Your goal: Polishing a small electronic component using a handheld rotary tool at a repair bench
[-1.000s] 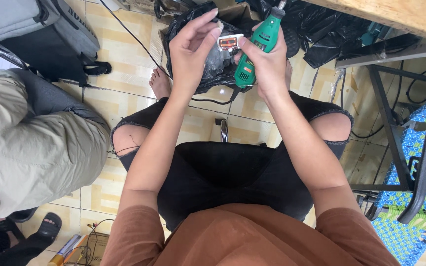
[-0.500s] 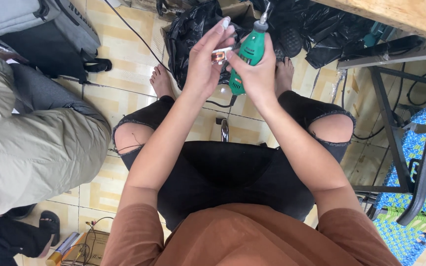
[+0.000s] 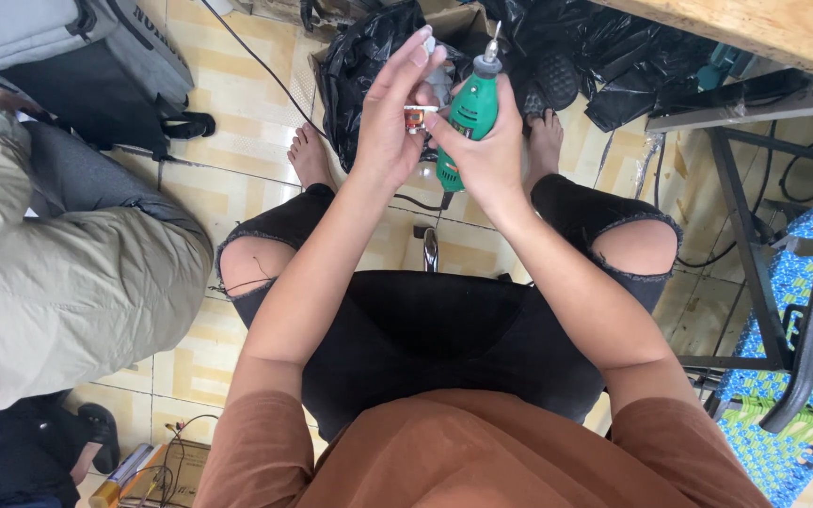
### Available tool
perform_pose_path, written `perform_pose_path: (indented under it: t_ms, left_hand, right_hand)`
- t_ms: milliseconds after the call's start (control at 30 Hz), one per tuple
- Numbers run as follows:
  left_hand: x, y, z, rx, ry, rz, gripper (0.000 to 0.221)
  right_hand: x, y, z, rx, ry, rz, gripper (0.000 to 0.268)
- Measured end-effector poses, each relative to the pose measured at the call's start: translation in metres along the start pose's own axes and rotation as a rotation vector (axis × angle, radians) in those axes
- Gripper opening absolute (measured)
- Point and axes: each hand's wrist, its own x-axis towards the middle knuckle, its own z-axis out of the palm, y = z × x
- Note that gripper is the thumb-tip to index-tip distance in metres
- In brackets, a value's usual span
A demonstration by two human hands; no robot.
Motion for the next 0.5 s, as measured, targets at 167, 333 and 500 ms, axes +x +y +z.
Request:
perform_pose_path:
  t_ms: [167, 333, 500]
  left_hand:
    - [-0.002, 0.003, 0.004, 0.028, -0.016, -0.043, 0.057]
    - [0.004, -0.004, -0.004, 0.001, -0.026, -0.023, 0.052]
    - [0.012, 0.001, -0.017, -0.089, -0.048, -0.035, 0.056]
  right_hand:
    - [0.002, -0.002, -0.003, 0.081, -0.048, -0.023, 0.04]
    - [0.002, -0.008, -0.005, 0.062, -0.065, -0.002, 0.038]
    - [0.015, -0.004, -0.025, 0.278, -0.222, 0.174, 0.038]
